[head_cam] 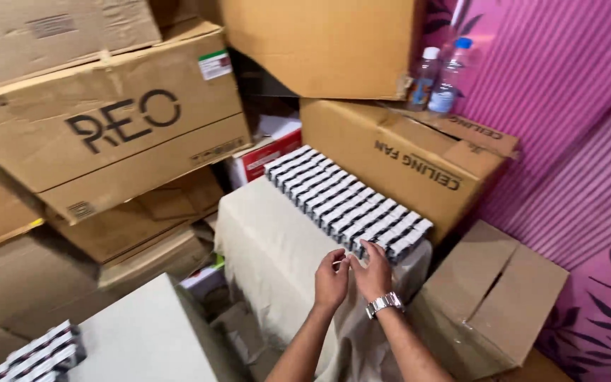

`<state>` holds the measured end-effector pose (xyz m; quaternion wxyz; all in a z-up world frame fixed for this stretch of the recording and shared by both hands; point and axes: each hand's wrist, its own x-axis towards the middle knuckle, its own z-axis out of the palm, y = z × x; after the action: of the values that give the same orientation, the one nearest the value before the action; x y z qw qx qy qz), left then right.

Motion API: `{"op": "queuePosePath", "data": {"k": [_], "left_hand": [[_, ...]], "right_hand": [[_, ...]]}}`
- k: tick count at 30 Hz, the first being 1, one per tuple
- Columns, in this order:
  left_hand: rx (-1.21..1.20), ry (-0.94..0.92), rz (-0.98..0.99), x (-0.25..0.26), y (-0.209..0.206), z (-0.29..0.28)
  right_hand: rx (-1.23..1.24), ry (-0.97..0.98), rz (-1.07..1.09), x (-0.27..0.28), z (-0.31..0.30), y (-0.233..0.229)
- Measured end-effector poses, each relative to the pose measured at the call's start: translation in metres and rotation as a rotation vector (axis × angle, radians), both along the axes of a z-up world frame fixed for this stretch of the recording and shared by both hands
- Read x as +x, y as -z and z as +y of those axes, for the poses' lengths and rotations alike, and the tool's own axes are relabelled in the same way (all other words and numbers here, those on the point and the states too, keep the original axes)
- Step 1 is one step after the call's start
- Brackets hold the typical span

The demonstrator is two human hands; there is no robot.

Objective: The person repeatedly picks up small white boxes from a table and places them into a growing stack. The action is performed one at a time in a repetitive manner.

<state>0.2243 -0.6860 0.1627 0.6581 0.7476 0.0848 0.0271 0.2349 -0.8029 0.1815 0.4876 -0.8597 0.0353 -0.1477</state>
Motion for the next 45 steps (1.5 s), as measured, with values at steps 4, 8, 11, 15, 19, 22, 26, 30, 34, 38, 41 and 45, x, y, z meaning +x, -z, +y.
{"op": "queuePosePath", "data": {"k": [4,8,11,15,19,22,26,30,34,38,41,45], "left_hand": [[-0.003,0.070,0.037,0.027,0.025,-0.045],[-0.008,0.067,0.080,0.034,0.027,-0.062],[-0.006,0.031,0.115,0.030,0.016,-0.066],[-0.014,-0.021,0.141,0.031,0.017,-0.062],[0.001,-0.031,0.176,0.036,0.045,-0.055],[0.040,-0.031,0.184,0.033,0.039,-0.050],[0.002,-0.074,0.134,0.020,0.010,-0.022],[0.027,-0.158,0.041,0.011,-0.002,0.028],[0.093,-0.247,-0.029,-0.007,-0.015,0.101],[0.128,-0.369,-0.033,-0.053,-0.047,0.181],[0.146,-0.481,-0.053,-0.083,-0.043,0.249],[0.153,-0.621,-0.056,-0.130,-0.023,0.346]], "right_hand": [[-0.246,0.106,0.064,0.027,-0.047,0.038],[-0.340,0.122,0.072,0.037,-0.061,0.056],[-0.338,0.120,0.083,0.035,-0.062,0.055],[-0.253,0.126,0.150,0.032,-0.062,0.053],[-0.150,0.083,0.225,0.033,-0.061,0.056],[-0.299,0.073,0.157,0.036,-0.056,0.062],[-0.219,0.014,0.164,0.033,-0.037,0.040],[-0.143,-0.098,0.132,0.031,0.010,0.021],[-0.063,-0.211,0.146,0.022,0.085,0.002],[0.051,-0.383,0.257,-0.008,0.176,-0.024],[0.056,-0.497,0.281,-0.033,0.247,-0.039],[-0.004,-0.627,0.299,-0.075,0.341,-0.050]]}}
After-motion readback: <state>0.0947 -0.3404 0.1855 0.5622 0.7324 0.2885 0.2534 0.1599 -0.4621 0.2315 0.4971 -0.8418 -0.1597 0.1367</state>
